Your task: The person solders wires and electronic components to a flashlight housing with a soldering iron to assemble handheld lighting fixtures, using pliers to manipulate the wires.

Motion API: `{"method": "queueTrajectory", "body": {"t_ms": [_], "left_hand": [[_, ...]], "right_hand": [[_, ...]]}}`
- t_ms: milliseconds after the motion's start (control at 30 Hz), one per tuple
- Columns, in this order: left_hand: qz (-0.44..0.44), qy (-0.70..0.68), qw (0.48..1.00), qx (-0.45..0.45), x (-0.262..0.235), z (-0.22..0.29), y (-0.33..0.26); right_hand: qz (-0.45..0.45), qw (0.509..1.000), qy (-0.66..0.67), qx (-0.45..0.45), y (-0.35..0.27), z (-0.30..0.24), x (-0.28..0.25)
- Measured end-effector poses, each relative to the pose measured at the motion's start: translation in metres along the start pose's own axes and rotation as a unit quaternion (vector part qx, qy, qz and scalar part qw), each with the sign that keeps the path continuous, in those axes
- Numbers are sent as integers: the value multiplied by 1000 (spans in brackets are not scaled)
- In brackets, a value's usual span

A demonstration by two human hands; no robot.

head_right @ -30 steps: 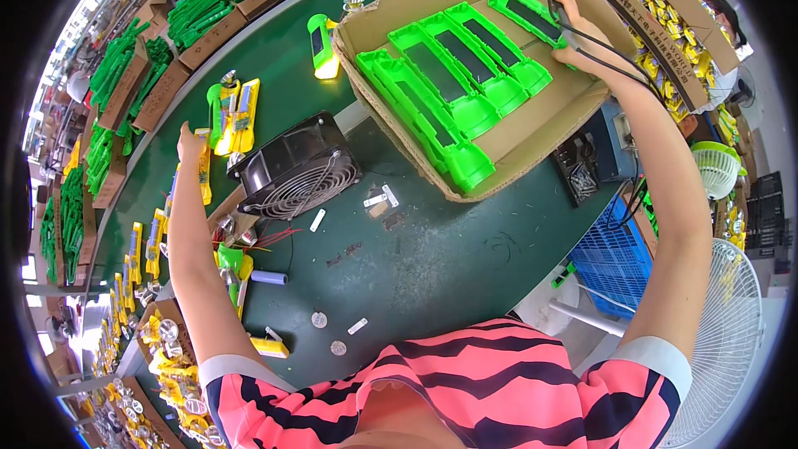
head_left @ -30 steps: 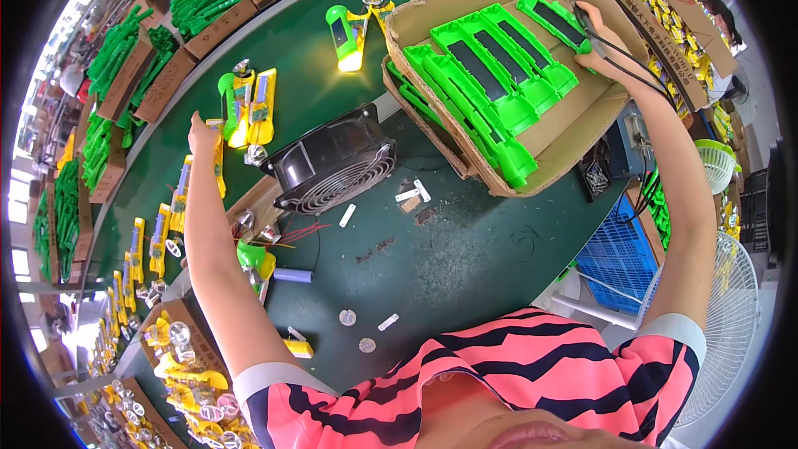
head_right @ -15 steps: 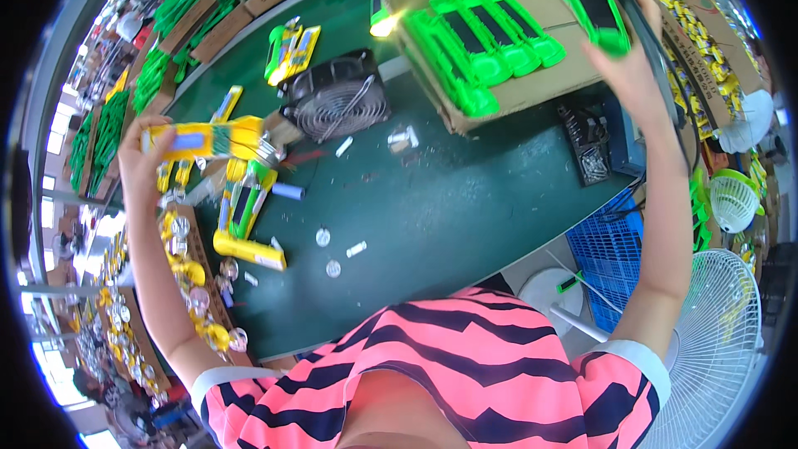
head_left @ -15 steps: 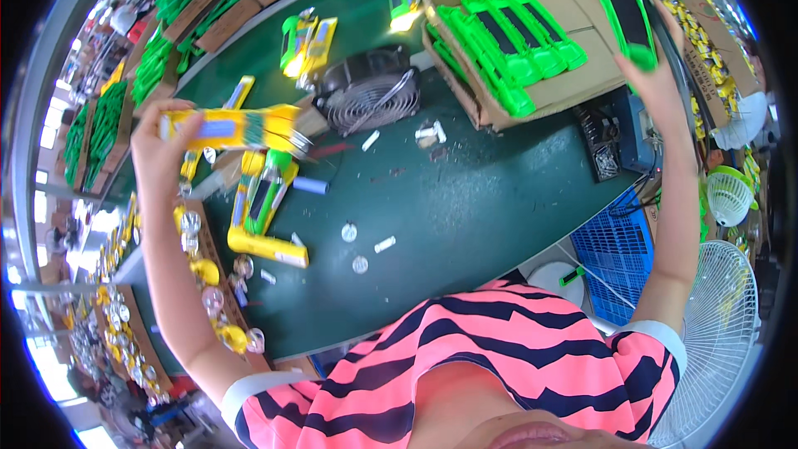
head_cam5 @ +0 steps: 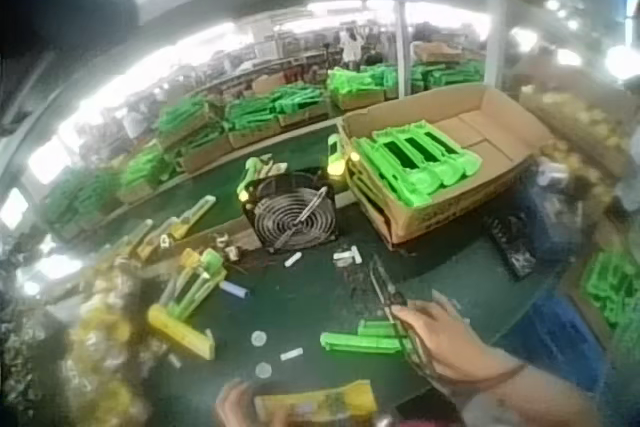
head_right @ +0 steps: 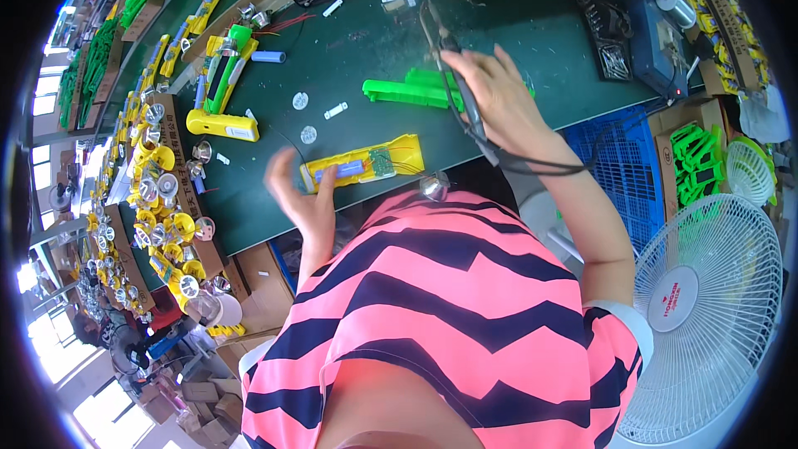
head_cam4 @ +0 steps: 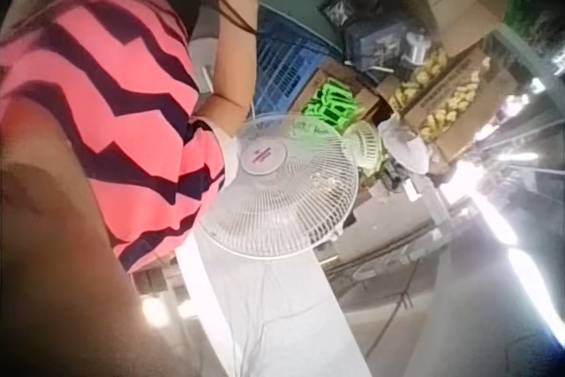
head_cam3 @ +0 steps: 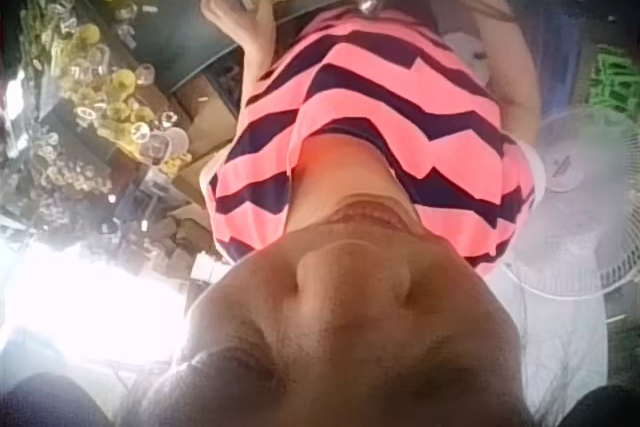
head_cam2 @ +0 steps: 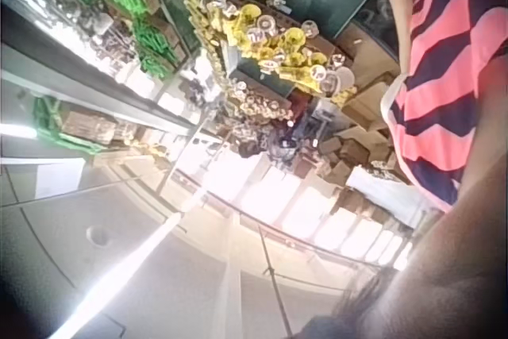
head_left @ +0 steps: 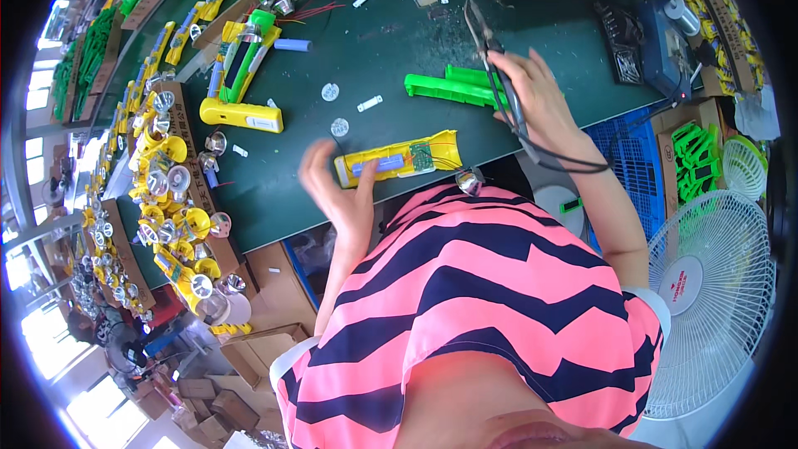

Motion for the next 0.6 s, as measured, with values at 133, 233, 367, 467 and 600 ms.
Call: {"method": "queueTrajectory", "body": {"t_ms": [133, 233, 367, 467, 600], "left_hand": [[23, 157, 908, 389, -12, 55, -7], [-200, 147, 884, 397, 18, 75, 0], [-351, 189, 837, 374, 57, 60, 14], [-434, 157, 821, 336, 68, 45, 16], [-458, 17, 861, 222, 72, 33, 16]], "right_hand": [[91, 994, -3, -65, -9, 6, 3], [131, 989, 12, -67, -35, 15, 19], [151, 987, 3, -52, -57, 15, 25], [148, 986, 42, -64, -57, 11, 28], [125, 986, 83, -76, -53, 9, 31]]}}
Point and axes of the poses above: each hand's wrist, its own y-axis towards the middle knuckle, its own x-axis out of the palm, z = x × y, the point moved 4 cm from there along y, towards the middle knuckle, and after that the axes turned 6 degrees about -y, right-handed, at the moved point
